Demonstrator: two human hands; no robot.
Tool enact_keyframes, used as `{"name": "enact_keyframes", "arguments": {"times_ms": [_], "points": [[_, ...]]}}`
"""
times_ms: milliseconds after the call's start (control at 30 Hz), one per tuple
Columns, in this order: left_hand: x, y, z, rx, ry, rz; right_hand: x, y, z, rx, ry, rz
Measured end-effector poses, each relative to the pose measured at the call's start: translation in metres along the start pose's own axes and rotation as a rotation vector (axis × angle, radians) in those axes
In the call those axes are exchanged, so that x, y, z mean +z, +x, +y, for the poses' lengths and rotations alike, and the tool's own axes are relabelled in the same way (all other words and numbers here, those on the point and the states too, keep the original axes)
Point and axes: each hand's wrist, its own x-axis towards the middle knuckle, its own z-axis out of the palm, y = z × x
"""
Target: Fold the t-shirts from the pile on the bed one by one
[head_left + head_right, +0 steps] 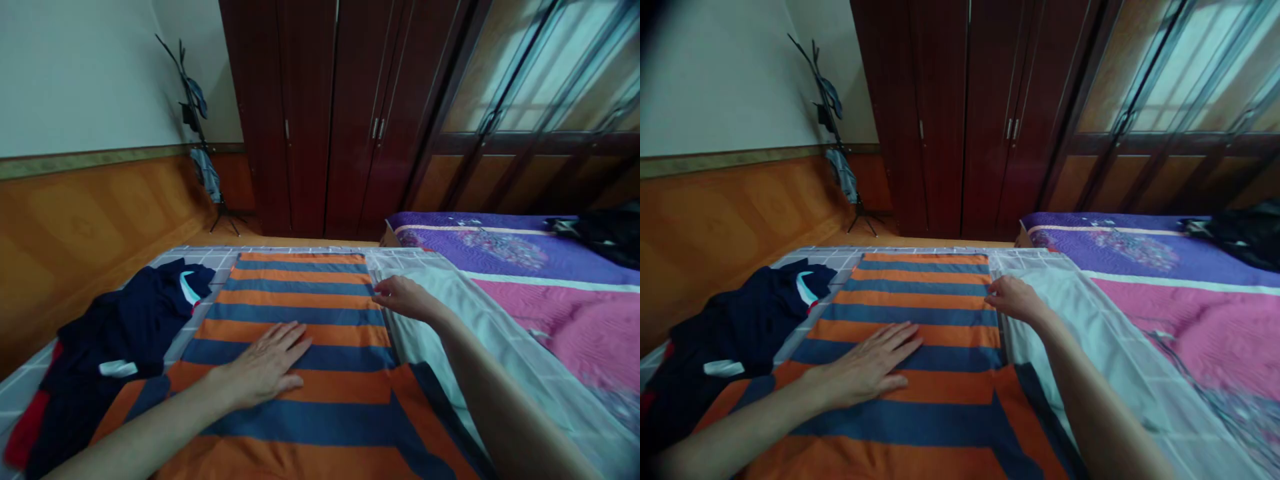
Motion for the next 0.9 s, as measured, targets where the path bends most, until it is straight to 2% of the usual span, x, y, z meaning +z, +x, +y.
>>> {"name": "enact_keyframes", "arguments": {"times_ms": [100, 333, 500, 700, 900], "points": [[0.007, 0.011, 0.006, 0.059, 0.001, -0.069, 0.005, -0.018, -0.007, 0.079, -0.033, -0.043], [0.029, 0.009, -0.005, 0.136, -0.017, 0.169, 0.027, -0.055, -0.028, 0.224, -0.070, -0.073], [0.037, 0.011, -0.011, 0.193, -0.022, 0.261, 0.029, -0.059, -0.039, 0.295, 0.016, -0.087], [0.040, 0.011, -0.016, 0.220, -0.019, 0.281, 0.032, -0.063, -0.032, 0.383, 0.122, -0.128], [0.042, 0.011, -0.017, 0.242, -0.023, 0.311, 0.036, -0.060, -0.036, 0.452, 0.164, -0.161]]}}
